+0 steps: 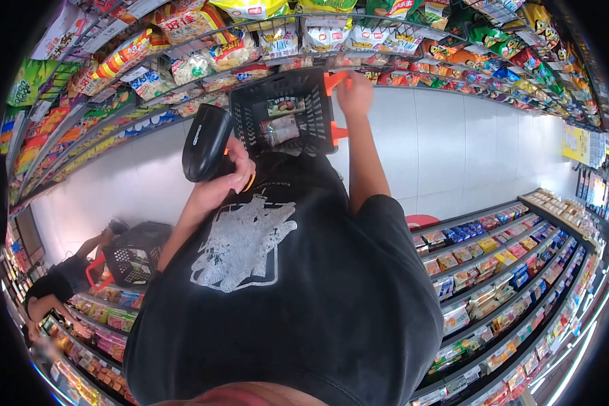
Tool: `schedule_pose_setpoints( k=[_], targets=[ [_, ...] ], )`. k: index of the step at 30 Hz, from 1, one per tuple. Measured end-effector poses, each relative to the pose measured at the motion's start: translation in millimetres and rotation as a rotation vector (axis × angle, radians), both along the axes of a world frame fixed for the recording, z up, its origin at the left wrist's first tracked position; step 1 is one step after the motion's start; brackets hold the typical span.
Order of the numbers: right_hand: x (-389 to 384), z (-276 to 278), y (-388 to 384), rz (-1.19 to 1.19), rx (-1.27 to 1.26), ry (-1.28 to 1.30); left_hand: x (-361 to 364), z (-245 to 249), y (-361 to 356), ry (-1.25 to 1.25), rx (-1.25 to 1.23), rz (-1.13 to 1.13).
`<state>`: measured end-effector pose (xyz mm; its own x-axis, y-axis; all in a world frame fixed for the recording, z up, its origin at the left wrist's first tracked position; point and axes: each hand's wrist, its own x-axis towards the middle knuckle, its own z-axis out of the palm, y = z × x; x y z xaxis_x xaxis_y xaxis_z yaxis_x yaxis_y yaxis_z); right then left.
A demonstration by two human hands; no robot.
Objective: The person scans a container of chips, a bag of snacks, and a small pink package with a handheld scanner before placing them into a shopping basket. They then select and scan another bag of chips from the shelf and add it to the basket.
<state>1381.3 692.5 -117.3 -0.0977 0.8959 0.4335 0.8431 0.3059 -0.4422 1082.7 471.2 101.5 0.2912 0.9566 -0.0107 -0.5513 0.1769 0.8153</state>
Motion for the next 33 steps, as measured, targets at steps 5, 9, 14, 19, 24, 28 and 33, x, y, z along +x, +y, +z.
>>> schedule_pose_setpoints(
  k=[5, 9, 14, 19, 24, 28, 33],
  targets=[
    [54.9, -56.3, -24.2, -0.291, -0.261, 0.106, -6.1, -19.1, -8.2, 0.031, -0.025, 0.031],
    [39.4, -66.5, -46.8, -0.299, -1.099, 0.815, -14.5, -20.4, -12.5, 0.232, -0.159, -0.011],
    [28.6, -57.1, -46.7, -0.324, -1.083, 0.788, -16.4, -31.2, -20.5, 0.147, -0.207, 0.025],
    [21.2, -62.6, -52.3, -0.311, -1.075, 0.827, -21.7, -44.2, -31.3, 0.218, -0.279, 0.045],
    [7.6, -62.0, -57.3, -0.398, -1.024, 0.836, -26.9, -51.2, -40.3, 0.225, -0.29, 0.087],
    [1.4, -62.5, -63.4, -0.409, -0.953, 0.831, -36.3, -51.6, -47.9, 0.283, -0.288, 0.077],
    [-3.9, -60.8, -66.1, -0.448, -0.888, 0.756, -49.6, -48.8, -56.7, 0.241, -0.295, 0.111]
  ],
)
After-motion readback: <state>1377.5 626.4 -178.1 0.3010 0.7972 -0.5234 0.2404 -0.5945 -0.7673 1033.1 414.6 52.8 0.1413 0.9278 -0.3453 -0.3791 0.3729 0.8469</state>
